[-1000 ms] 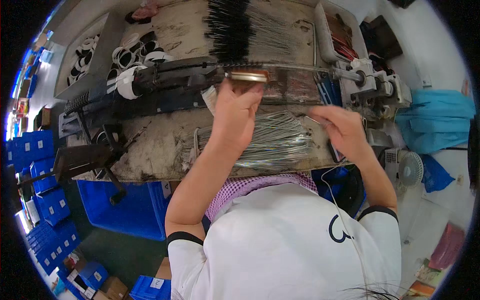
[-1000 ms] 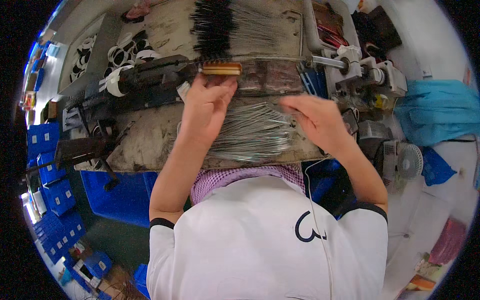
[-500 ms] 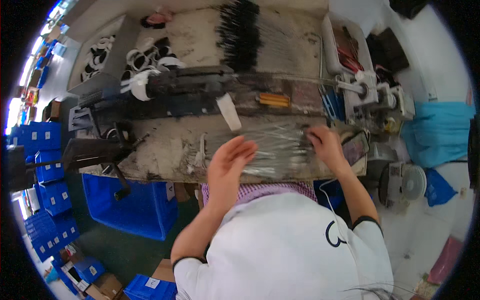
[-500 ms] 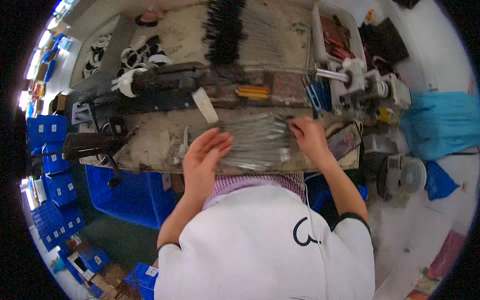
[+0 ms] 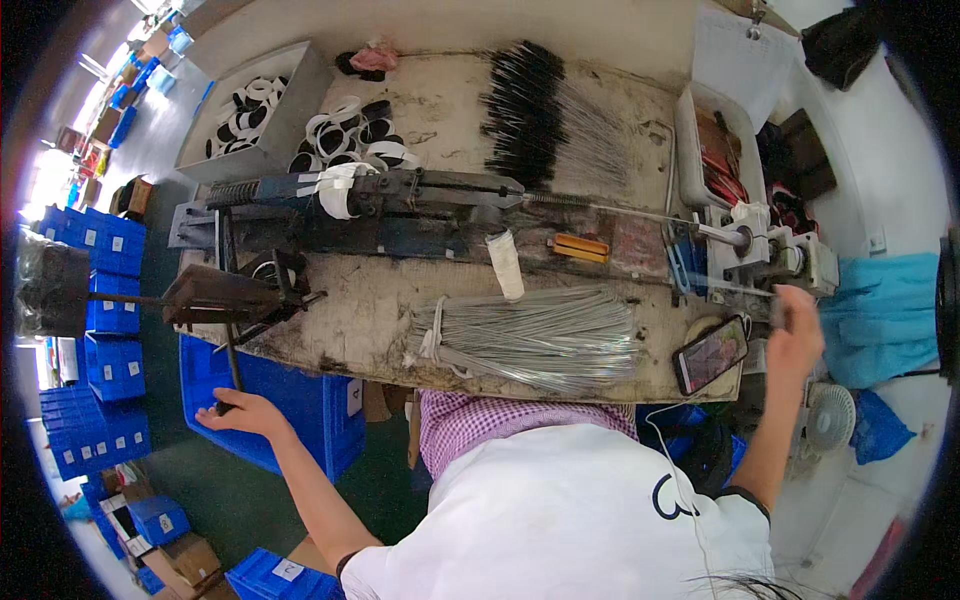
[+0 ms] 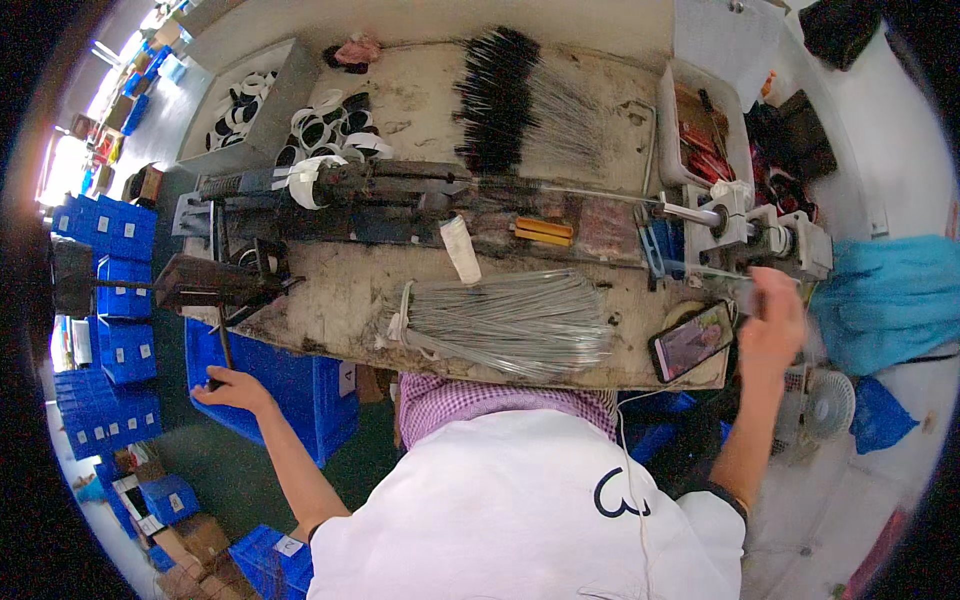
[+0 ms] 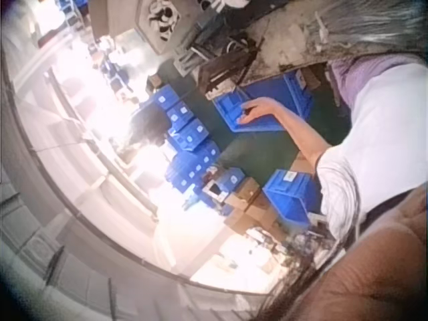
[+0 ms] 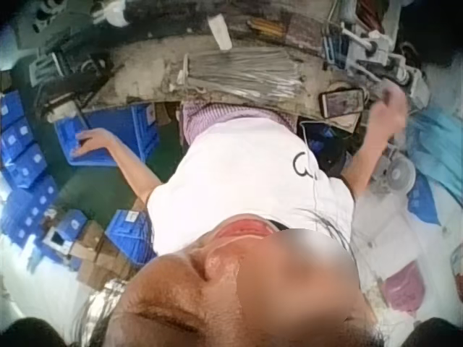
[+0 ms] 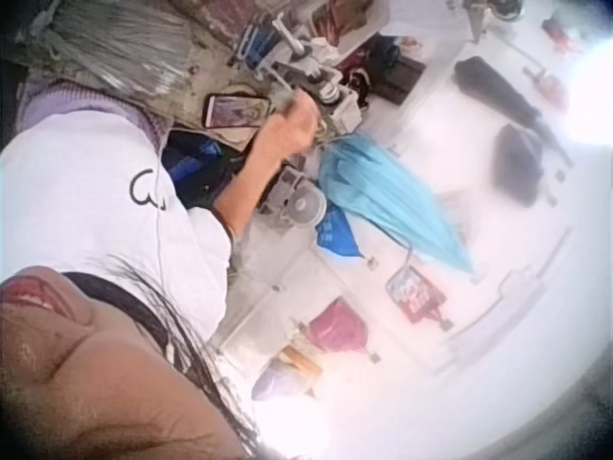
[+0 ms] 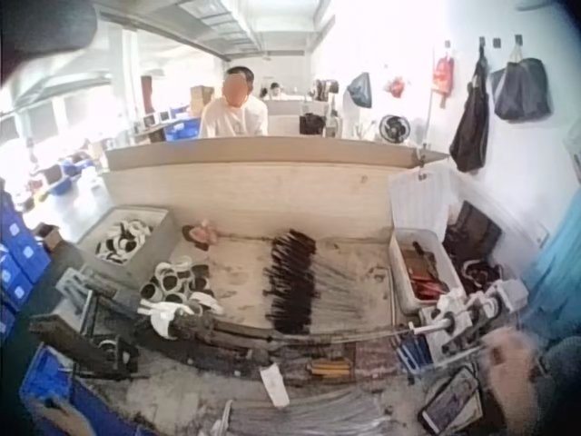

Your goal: The person assembles metallic rods and small plastic components at a workstation, using a handheld assembly tool and a spindle machine.

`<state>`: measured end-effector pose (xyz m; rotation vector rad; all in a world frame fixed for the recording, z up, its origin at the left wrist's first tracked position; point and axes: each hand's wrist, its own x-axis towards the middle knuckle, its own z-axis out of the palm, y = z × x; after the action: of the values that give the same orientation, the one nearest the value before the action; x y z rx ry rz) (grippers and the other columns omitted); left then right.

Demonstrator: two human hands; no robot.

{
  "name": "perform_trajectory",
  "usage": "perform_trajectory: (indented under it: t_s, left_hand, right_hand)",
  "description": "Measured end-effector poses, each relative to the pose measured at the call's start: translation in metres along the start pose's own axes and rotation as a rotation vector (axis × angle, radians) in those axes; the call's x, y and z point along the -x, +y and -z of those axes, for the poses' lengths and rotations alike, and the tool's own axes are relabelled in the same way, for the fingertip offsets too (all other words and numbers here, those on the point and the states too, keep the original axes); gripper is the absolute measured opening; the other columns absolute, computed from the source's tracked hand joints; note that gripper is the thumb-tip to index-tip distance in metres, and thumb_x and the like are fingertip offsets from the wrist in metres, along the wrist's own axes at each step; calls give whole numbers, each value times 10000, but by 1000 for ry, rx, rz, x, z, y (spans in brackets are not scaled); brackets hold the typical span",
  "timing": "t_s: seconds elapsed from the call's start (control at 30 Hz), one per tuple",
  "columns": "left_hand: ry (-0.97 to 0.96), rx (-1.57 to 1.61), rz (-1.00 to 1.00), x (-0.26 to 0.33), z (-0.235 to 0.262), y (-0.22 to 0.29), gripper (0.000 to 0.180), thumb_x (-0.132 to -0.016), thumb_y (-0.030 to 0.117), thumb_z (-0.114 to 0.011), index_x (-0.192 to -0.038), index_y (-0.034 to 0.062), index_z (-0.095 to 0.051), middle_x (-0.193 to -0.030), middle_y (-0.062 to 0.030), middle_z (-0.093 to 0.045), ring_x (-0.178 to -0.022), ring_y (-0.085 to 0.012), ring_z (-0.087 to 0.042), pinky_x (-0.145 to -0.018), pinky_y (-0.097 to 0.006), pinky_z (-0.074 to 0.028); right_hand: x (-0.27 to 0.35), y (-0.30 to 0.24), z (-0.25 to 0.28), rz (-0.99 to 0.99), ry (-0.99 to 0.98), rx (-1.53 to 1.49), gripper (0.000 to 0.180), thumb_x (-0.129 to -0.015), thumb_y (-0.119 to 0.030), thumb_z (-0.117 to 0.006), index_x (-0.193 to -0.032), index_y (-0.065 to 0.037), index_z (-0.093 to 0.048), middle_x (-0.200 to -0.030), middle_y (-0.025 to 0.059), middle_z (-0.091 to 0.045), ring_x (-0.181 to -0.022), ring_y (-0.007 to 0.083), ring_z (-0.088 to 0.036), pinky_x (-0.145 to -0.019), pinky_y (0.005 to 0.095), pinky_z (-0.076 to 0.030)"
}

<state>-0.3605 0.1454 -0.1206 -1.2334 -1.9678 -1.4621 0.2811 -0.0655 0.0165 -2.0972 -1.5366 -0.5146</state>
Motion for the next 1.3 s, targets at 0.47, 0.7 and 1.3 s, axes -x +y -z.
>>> perform_trajectory:
  t_s: [0.47, 0.7, 1.3]
  left_hand:
    - [-882, 535, -237, 114, 24, 219, 673, -848, 10, -537, -1434, -25, -209, -1493, -202, -225, -1397, -304, -194, -1133, -422, -132]
    - [-1516, 1111, 2064, 151, -24, 340, 196, -917, 244, -575, -824, 102, -478, -672, -7, -488, -545, -123, -464, -471, -270, -385]
    - [-1750, 1527, 751, 104, -7, 358, 857, -944, 251, -540, -1452, 75, 127, -953, -180, -597, -714, -222, -623, -577, -327, -536]
  right_hand:
    - [-87, -106, -103, -86, 54, -624, 102, -943, -39, -479, -1042, -28, -501, -803, 109, -627, -744, 178, -671, -650, 279, -511]
    - [-88, -110, -137, -102, -172, -552, 121, -920, -49, -478, -1038, -73, -482, -794, 114, -621, -687, 237, -650, -616, 315, -504]
    - [-104, -132, -119, 101, -68, -711, 185, -755, 17, -592, -928, -48, -588, -913, 106, -651, -837, 314, -631, -732, 311, -498]
